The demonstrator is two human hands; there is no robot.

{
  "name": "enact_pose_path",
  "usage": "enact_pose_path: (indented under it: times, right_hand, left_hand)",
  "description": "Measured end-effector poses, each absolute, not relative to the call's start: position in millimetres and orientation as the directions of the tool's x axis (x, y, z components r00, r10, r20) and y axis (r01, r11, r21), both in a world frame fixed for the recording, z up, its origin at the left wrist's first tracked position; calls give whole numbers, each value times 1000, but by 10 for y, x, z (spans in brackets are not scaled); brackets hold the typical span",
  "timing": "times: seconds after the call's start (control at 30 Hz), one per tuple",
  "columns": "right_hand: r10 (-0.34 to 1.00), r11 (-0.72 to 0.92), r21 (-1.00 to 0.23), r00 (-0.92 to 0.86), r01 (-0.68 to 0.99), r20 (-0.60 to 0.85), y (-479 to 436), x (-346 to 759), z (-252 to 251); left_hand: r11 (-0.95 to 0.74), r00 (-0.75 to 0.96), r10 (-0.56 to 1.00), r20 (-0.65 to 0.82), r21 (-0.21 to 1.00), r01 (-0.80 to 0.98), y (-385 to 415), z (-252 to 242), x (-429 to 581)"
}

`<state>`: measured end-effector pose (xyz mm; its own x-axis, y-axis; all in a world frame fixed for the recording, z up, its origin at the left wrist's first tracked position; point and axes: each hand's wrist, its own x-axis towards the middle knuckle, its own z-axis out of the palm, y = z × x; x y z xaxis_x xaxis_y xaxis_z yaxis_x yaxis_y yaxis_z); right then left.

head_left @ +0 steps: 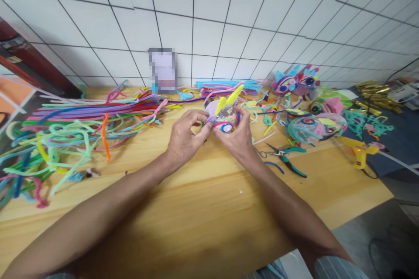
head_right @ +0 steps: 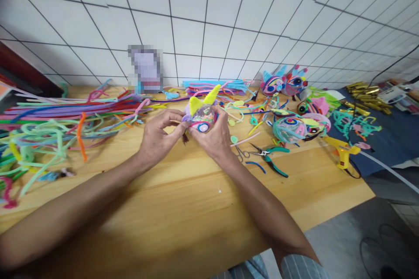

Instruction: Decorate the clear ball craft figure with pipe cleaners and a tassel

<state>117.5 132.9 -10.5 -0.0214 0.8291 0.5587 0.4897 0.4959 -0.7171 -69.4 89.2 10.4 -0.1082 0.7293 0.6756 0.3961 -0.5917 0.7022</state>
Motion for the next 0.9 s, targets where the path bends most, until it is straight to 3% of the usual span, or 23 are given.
enact_pose_path:
  times: [0.13,0.3,0.47,0.9]
  right_hand:
    - [853,480,-735,-61,479,518,1338,1236,-142]
    - [863,495,-766,-131,409,488,1417,1338,-284]
    - [878,474,-803,-132,361,459,1517,1356,-440]
    - [855,478,-717,-81,507,513,1608,1255,-480]
  left_hand:
    - [-449,-114,864,490,854,264,964,61,-742]
    - [-337,-75,932,356,923,186,1133,44,-830]
    - [-283,-61,955,290,954,97,1317,12,-922]
    - [-227,-5,974,228,973,40,1609,-16,-1042]
